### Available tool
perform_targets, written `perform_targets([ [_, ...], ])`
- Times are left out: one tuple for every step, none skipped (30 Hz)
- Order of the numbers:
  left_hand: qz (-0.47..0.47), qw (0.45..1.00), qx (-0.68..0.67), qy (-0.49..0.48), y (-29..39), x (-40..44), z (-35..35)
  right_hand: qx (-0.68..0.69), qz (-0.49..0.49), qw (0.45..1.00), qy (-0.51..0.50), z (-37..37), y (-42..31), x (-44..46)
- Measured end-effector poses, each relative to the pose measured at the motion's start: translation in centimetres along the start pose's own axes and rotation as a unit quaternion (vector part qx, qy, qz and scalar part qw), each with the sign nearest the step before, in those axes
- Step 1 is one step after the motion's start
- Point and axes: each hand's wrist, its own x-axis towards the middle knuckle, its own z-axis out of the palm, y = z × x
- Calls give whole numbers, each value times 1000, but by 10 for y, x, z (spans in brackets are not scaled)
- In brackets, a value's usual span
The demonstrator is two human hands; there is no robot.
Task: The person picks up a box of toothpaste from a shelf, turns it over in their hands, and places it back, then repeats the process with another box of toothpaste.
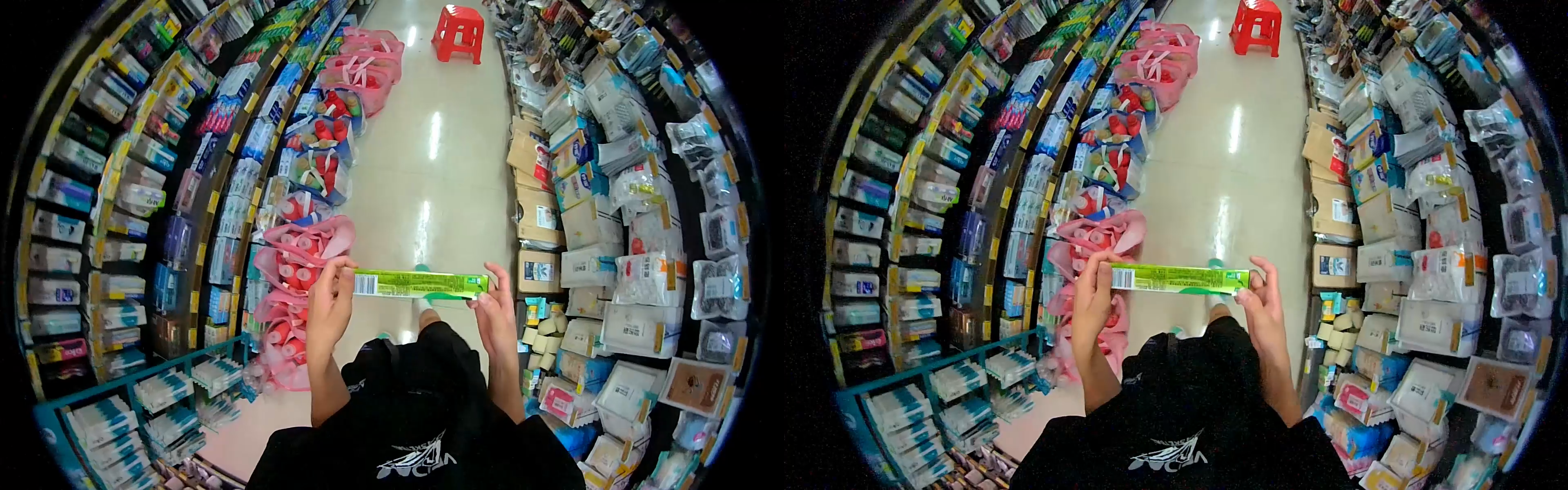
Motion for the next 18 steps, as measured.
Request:
perform_targets([
  [-16, 999, 28, 16, 4, 12, 4, 2, 20, 1000, -12, -5, 0, 17],
  [-9, 999, 44, 26, 7, 24, 7, 4, 39, 999, -23, -12, 2, 31],
  [2, 998, 57, 36, 10, 37, 11, 26, 61, 997, -32, -19, 7, 45],
  [14, 996, 69, 45, 14, 52, 16, 48, 85, 995, -29, -23, 9, 60],
  [-10, 996, 76, 36, 21, 67, 22, 69, 109, 991, -24, -27, 9, 75],
  [-4, 995, 96, 36, 24, 81, 28, 88, 135, 987, -16, -32, 10, 86],
  [3, 993, 115, 36, 27, 96, 36, 84, 142, 986, -17, -41, 15, 99],
  [13, 991, 131, 36, 29, 112, 44, 96, 147, 984, -17, -49, 16, 112],
  [-9, 991, 129, 18, 38, 127, 51, 108, 151, 983, -18, -57, 16, 125],
  [-4, 992, 122, 2, 40, 142, 59, 120, 155, 980, -19, -64, 13, 137],
  [0, 993, 115, -14, 41, 157, 67, 104, 156, 982, -6, -69, 6, 150],
  [3, 994, 107, -28, 42, 170, 75, 87, 157, 984, 6, -73, -4, 163],
  [1, 993, 106, -42, 43, 182, 81, 70, 159, 985, 17, -77, -11, 175],
  [-6, 994, 98, -40, 44, 194, 88, 67, 157, 985, 15, -84, -13, 187],
  [-11, 995, 90, -37, 44, 204, 96, 63, 154, 986, 12, -92, -15, 200],
  [-17, 996, 82, -32, 44, 213, 102, 60, 152, 987, 6, -99, -18, 212],
  [-36, 996, 63, -44, 46, 221, 105, 59, 147, 987, -3, -104, -20, 224],
  [-24, 997, 60, -33, 45, 229, 109, 58, 146, 987, -14, -107, -22, 234],
])
